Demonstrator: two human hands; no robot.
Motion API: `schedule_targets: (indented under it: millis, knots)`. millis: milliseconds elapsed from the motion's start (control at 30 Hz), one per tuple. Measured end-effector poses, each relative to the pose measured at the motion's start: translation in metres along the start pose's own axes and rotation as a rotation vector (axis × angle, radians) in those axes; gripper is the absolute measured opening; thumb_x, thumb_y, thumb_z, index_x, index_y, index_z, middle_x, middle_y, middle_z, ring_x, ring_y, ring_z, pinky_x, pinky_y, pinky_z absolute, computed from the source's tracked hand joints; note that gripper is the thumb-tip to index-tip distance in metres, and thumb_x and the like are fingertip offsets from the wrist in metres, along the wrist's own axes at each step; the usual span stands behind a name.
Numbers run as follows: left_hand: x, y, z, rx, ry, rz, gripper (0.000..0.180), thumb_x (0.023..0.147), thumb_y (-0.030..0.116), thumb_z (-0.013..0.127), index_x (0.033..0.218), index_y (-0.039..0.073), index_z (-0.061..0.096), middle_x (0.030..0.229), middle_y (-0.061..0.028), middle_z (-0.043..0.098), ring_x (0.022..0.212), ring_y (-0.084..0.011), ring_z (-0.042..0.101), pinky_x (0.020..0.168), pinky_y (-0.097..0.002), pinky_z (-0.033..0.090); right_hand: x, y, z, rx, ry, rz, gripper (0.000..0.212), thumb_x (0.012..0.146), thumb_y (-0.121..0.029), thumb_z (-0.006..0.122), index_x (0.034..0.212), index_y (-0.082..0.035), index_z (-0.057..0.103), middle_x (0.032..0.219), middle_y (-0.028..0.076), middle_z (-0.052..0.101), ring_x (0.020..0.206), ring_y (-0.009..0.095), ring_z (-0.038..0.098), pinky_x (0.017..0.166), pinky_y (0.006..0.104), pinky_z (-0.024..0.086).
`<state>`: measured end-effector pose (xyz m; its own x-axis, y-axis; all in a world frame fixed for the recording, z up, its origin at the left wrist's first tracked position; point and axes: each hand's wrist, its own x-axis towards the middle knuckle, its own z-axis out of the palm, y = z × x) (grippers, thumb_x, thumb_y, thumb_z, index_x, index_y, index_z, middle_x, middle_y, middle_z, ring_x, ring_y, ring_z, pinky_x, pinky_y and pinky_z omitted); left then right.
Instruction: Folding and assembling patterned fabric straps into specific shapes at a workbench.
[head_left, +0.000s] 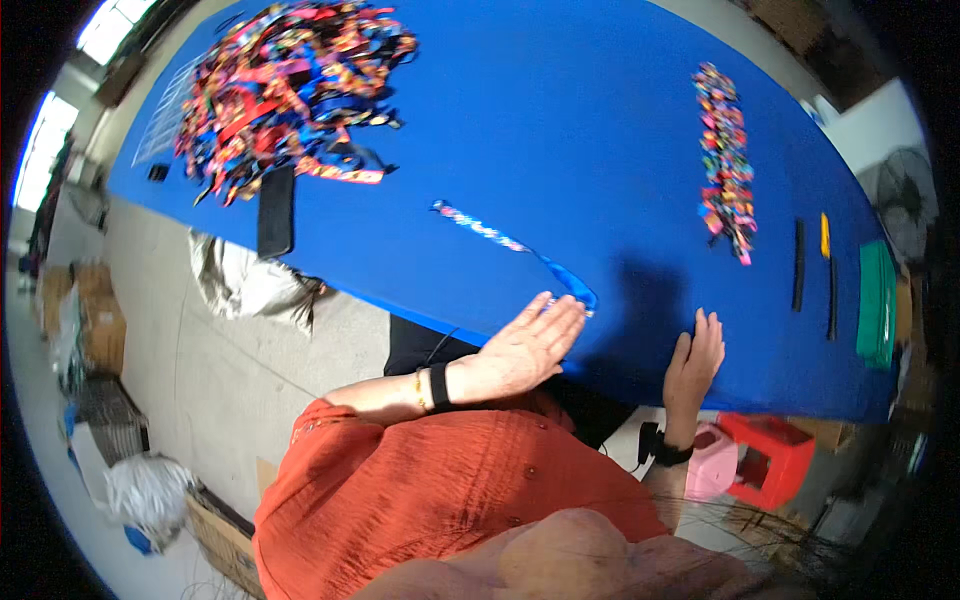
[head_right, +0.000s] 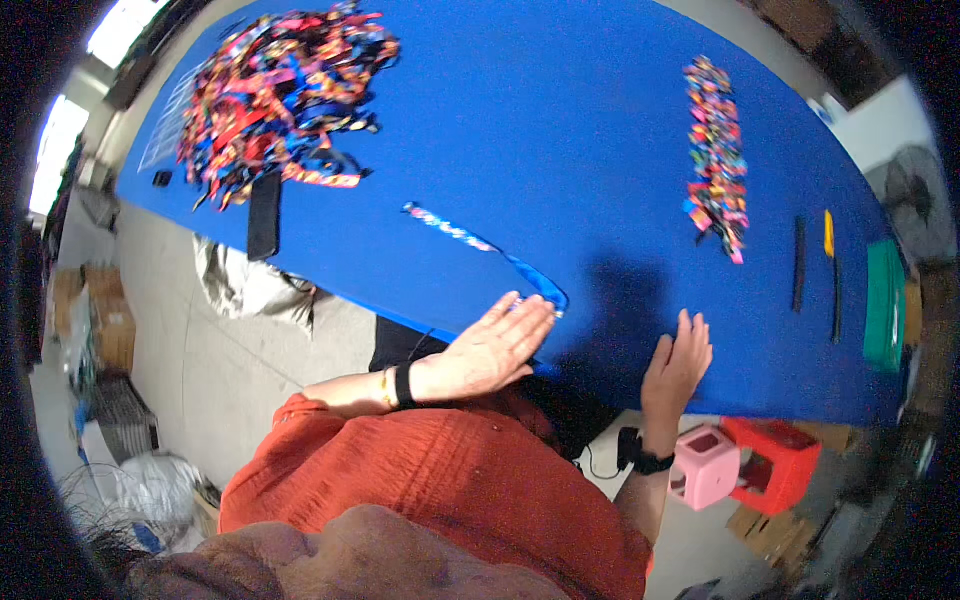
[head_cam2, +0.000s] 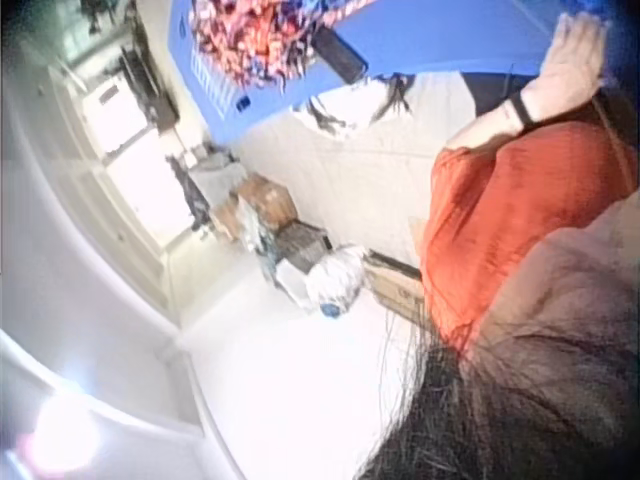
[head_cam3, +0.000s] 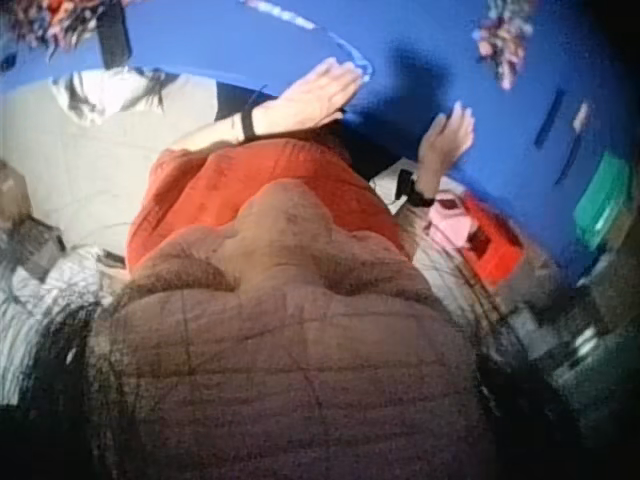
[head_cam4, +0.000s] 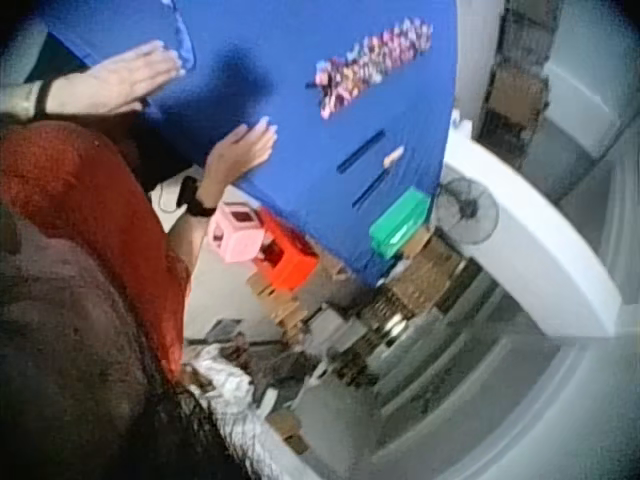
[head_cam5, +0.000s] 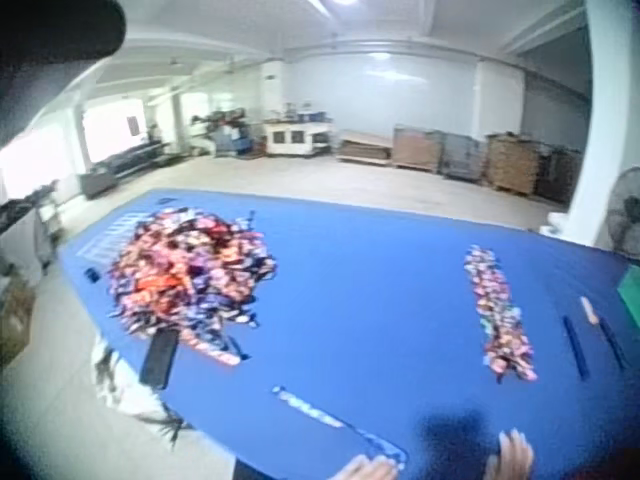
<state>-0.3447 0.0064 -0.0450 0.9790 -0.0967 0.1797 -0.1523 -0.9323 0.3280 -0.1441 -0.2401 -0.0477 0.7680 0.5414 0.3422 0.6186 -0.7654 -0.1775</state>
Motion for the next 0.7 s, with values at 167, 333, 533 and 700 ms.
schedule_targets:
  millis: [167,333,533,700]
  knots:
    - [-0.01,0.001,0.005,0.019,0.026,-0.024,0.086,0.087,0.035,0.072,0.155,-0.004,0.035,0.161,-0.0209,0.035,0.153,-0.0349,0.029,0.126,-0.0538,0.019,0.012,-0.092,-0.011,0.222,-0.212,-0.235,0.046,0.104,-0.022,0.051,0.148,-0.009,0.048,0.152,0.022,0.044,0.141,0.041,0.042,0.119,0.0585,0.025]
    - [-0.011,-0.002,0.012,-0.044,0.052,0.002,0.068,0.088,0.035,0.072,0.141,-0.003,0.051,0.158,-0.0228,0.038,0.152,-0.0359,0.029,0.126,-0.056,0.018,0.019,-0.14,-0.012,0.37,-0.33,-0.475,0.046,0.105,-0.029,0.047,0.146,-0.01,0.052,0.151,0.025,0.044,0.14,0.041,0.043,0.117,0.0617,0.025]
    - [-0.014,-0.008,0.001,-0.22,0.143,-0.011,0.061,0.087,0.028,0.074,0.136,-0.003,0.054,0.147,-0.0247,0.049,0.147,-0.0394,0.037,0.125,-0.0568,0.022,0.027,-0.141,0.002,0.347,-0.338,-0.513,0.045,0.105,-0.033,0.046,0.142,-0.012,0.058,0.149,0.023,0.048,0.138,0.041,0.045,0.117,0.0611,0.025]
    - [-0.013,-0.01,-0.026,-0.374,0.24,-0.073,0.041,0.093,0.021,0.07,0.125,-0.003,0.061,0.134,-0.0254,0.057,0.135,-0.042,0.05,0.119,-0.0556,0.033,0.028,-0.143,0.005,0.331,-0.276,-0.517,0.041,0.102,-0.027,0.053,0.138,-0.011,0.06,0.145,0.016,0.054,0.136,0.036,0.048,0.116,0.0581,0.027]
